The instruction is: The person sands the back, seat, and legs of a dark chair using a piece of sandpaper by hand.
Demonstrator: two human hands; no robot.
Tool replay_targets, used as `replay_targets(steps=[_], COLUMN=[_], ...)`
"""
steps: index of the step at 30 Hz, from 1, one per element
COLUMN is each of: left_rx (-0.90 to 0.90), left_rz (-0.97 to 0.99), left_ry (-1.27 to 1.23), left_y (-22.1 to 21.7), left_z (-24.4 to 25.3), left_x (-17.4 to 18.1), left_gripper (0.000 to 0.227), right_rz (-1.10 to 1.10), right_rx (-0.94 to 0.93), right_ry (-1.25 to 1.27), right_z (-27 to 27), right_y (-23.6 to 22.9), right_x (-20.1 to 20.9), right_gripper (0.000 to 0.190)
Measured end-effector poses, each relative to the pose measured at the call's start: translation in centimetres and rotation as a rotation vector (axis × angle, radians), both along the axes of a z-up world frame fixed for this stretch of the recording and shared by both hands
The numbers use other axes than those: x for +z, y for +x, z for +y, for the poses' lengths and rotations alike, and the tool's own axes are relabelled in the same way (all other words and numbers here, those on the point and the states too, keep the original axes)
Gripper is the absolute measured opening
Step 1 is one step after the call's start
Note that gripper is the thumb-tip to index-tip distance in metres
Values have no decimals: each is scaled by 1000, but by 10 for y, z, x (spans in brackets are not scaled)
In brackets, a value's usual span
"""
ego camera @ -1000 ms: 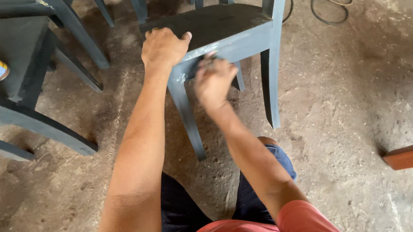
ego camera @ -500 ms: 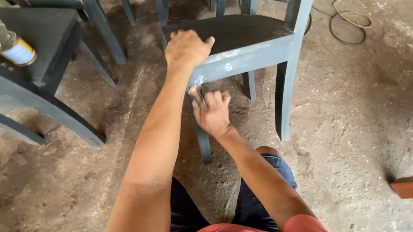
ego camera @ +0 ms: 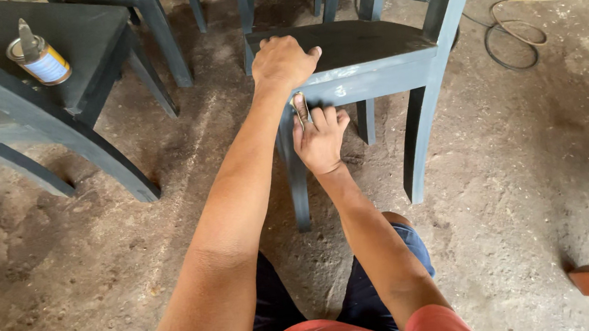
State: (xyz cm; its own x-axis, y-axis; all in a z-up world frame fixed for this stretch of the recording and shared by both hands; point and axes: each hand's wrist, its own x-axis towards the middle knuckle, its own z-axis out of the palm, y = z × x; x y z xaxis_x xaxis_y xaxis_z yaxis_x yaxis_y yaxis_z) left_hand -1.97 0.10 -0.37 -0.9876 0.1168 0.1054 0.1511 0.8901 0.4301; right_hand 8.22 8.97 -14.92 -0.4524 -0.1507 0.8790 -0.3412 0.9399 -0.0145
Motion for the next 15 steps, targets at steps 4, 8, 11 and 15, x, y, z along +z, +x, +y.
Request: replay_targets(steps=[4, 8, 11, 15], left_rx=[-2, 9, 15, 5], left_rz=[-8, -28, -7, -33], left_ry=[14, 9, 18, 28], left_y=[4, 8, 11, 12], left_z=[-1, 0, -1, 2], left_x=[3, 5, 7, 8], left_gripper=[64, 64, 62, 62], right_rz=[-55, -14, -2, 5], right_rx=[53, 50, 62, 130], right_ry=[30, 72, 43, 196], right_z=[1, 18, 13, 30], right_y=[16, 5, 7, 9], right_x=[-6, 0, -1, 4], right_gripper=[45, 42, 44, 39])
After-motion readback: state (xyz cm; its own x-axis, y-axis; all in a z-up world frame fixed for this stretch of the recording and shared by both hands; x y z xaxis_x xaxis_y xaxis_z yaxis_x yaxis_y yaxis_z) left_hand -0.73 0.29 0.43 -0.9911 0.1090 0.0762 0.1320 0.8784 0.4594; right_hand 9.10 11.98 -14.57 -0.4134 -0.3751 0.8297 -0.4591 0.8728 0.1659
